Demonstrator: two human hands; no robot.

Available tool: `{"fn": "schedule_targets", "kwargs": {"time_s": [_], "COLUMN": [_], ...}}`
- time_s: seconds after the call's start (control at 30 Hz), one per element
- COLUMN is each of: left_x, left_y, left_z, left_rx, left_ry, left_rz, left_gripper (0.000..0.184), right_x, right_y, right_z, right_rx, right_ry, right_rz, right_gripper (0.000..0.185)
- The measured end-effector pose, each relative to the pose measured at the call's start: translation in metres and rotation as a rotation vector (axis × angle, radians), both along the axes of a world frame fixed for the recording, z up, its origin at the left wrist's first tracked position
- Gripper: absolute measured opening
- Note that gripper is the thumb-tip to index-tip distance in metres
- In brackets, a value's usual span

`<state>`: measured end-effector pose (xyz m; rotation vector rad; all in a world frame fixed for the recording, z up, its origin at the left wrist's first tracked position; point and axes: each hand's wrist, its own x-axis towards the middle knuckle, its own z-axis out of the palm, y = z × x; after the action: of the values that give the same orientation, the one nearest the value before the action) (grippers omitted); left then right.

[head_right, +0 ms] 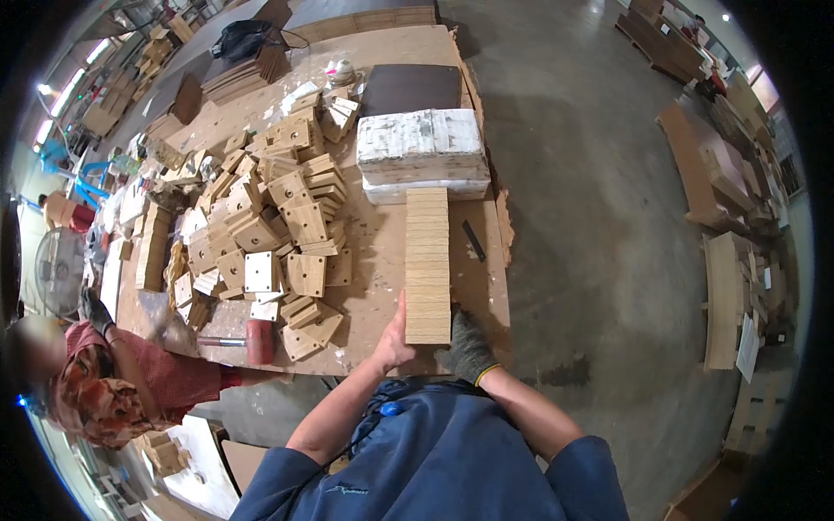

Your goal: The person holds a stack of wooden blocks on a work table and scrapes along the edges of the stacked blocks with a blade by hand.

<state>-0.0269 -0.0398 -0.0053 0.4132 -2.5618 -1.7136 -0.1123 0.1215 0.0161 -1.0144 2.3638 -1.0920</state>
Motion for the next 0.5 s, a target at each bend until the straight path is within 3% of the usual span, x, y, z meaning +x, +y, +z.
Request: {"fn": "schedule_targets", "kwargs": {"time_s": [0.1,0.4,0.5], "left_x": [0.000,0.000,0.000], "left_y": [0.000,0.000,-0.001], "left_z": [-0.005,-0.004,0.008], "left_rx": [0.004,-0.079,0.031], "left_ry": [0.022,0.016,-0.109], "left_rz": [0.003,0.009,0.011], "left_gripper": [0.111,0.110,0.105], "right_x": [0.005,0.004,0.004], "right_y": [-0.005,-0.015,-0.015], "right_z": [-0.016,-0.001,-0.004], "right_rx": [0.090,0.126,0.119], "right_ry": [0.014,-0.012,0.015], "right_rz": [-0.116,-0.131,-0.142], "right_gripper": [0.070,0.057,0.055]}}
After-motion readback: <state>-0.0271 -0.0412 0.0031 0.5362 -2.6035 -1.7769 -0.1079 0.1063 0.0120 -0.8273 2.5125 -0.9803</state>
